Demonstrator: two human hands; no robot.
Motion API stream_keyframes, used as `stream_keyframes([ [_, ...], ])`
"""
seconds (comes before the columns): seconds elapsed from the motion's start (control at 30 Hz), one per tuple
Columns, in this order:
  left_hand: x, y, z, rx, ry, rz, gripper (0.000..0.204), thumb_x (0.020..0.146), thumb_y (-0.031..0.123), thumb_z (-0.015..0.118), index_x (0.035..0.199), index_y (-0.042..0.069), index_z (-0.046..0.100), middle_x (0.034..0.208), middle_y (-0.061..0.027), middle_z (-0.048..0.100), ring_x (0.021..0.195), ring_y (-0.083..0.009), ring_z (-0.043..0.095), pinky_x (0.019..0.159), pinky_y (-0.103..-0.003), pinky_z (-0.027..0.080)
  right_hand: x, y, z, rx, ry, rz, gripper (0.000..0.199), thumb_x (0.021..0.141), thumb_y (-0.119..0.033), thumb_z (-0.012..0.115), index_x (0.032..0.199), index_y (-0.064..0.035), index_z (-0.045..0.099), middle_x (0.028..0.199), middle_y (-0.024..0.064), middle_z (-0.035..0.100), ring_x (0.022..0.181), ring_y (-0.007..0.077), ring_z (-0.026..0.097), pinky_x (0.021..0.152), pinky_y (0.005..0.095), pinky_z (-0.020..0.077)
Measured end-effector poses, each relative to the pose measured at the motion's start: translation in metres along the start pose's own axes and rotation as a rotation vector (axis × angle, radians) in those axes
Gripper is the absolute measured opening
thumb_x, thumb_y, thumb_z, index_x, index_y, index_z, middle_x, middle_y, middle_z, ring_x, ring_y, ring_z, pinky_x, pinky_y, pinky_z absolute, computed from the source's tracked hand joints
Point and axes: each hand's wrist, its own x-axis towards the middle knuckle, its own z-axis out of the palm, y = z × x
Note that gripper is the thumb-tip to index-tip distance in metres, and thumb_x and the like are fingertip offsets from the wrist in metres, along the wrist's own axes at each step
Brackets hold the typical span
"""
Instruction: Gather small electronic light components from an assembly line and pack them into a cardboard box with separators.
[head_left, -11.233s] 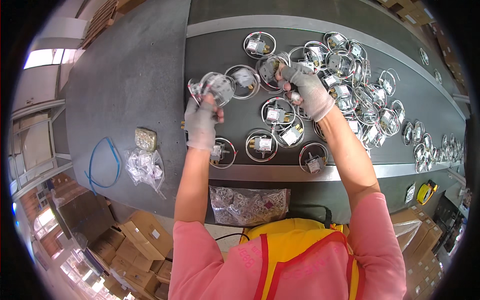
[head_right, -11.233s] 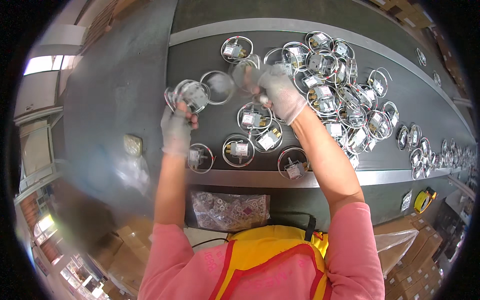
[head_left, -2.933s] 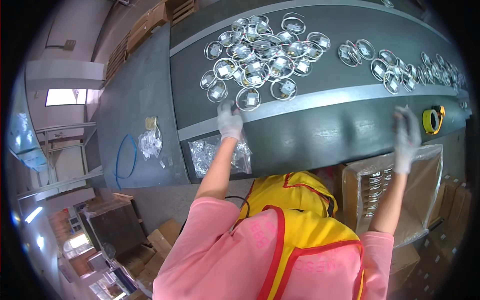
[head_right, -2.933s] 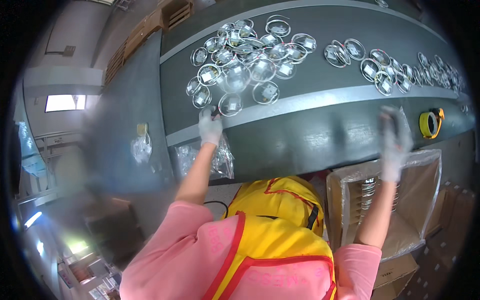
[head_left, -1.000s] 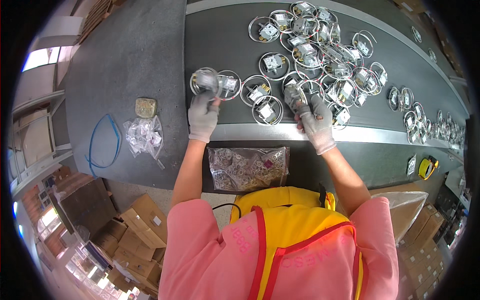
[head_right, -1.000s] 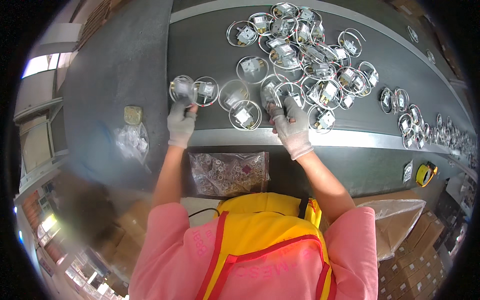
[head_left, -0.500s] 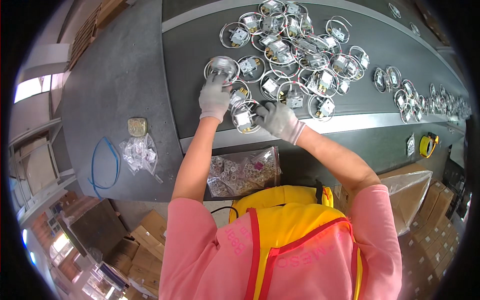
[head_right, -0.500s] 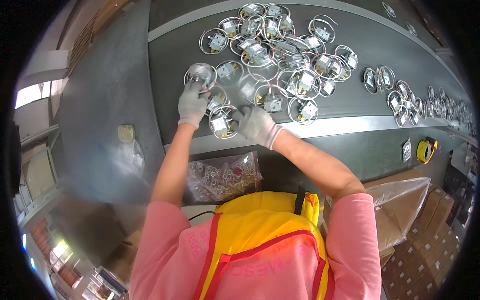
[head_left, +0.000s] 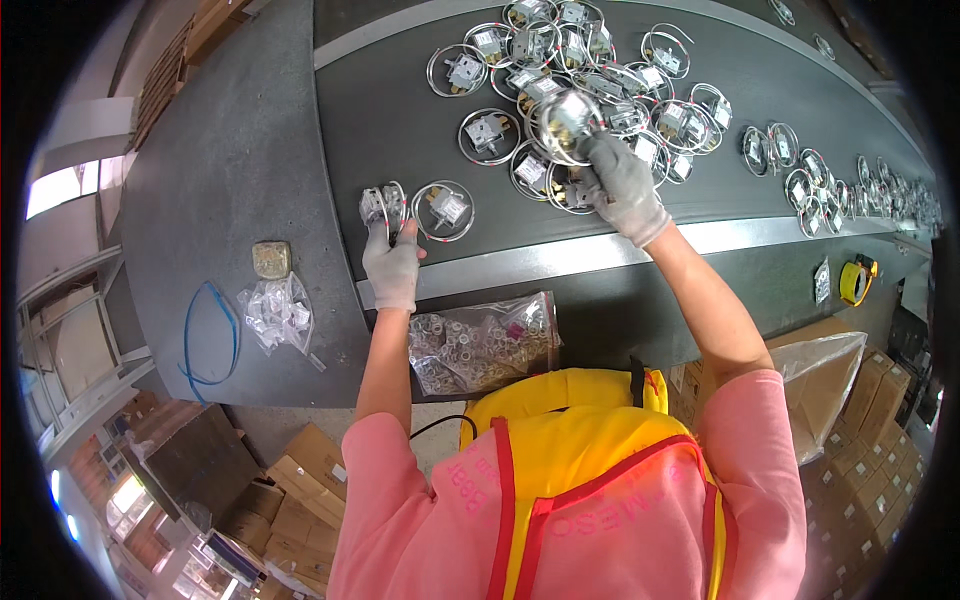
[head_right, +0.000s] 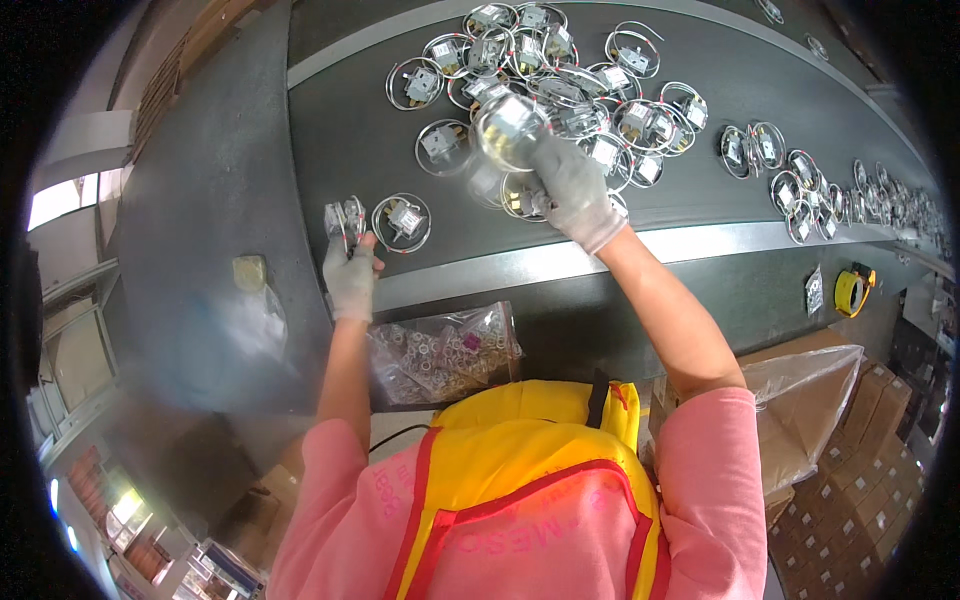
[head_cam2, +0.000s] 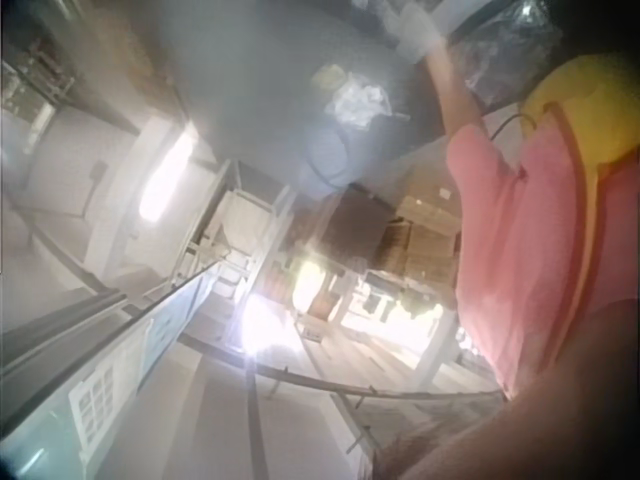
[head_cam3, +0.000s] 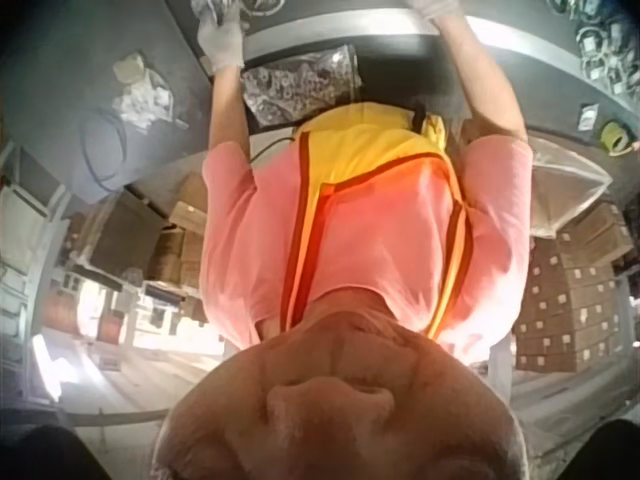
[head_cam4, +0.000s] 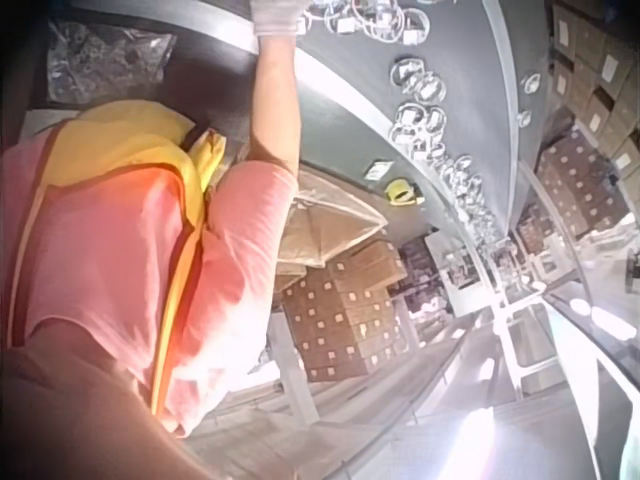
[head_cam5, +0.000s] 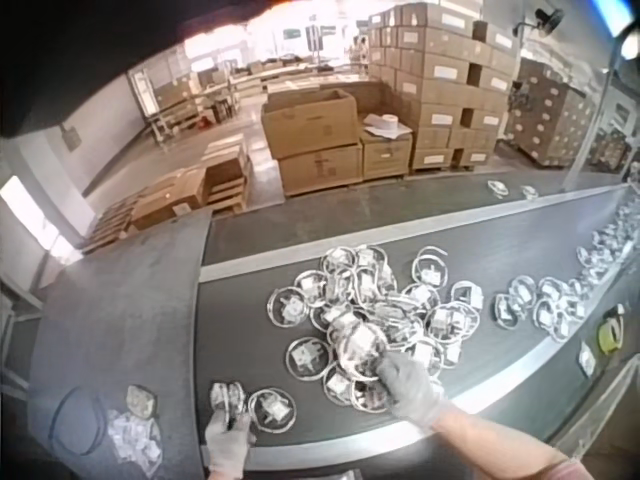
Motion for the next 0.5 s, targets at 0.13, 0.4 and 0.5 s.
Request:
stream_keyframes([
  [0.13, 0.006, -0.031, 0.000, 0.223, 0.118, 0.748, 0.012, 0.078, 0.009, 0.069, 0.089, 0.007, 0.064, 0.085, -0.0092, 0.062, 0.070, -0.0232, 0.061, 0.061, -0.032, 0.052, -0.006, 0.011, 0.034, -0.305, -0.068, -0.259, 0.029, 0.075, -0.012, 0.064, 0.100, -0.0045, 0.053, 0.094, 0.0144, 0.058, 0.084, 0.0326, 0.058, 0.072, 0.0399, 0.0476],
  [0.4, 0.010, -0.038, 0.006, 0.975, 0.069, 0.963, 0.018, 0.071, 0.018, 0.067, 0.086, 0.009, 0.061, 0.095, -0.0087, 0.057, 0.079, -0.0312, 0.061, 0.060, -0.043, 0.053, -0.013, -0.026, 0.018, -0.178, 0.135, -0.125, 0.032, 0.073, -0.012, 0.068, 0.099, -0.0029, 0.051, 0.092, 0.0147, 0.058, 0.076, 0.0305, 0.058, 0.060, 0.0386, 0.0457],
  [0.5, 0.003, -0.019, 0.034, 0.916, 0.188, 0.795, 0.016, 0.076, 0.019, 0.064, 0.089, 0.010, 0.060, 0.097, -0.0110, 0.057, 0.074, -0.0333, 0.063, 0.059, -0.044, 0.053, -0.054, -0.057, 0.003, -0.023, 0.080, 0.022, 0.028, 0.076, -0.010, 0.068, 0.100, -0.0045, 0.053, 0.089, 0.0139, 0.060, 0.072, 0.0297, 0.060, 0.059, 0.0383, 0.0469],
])
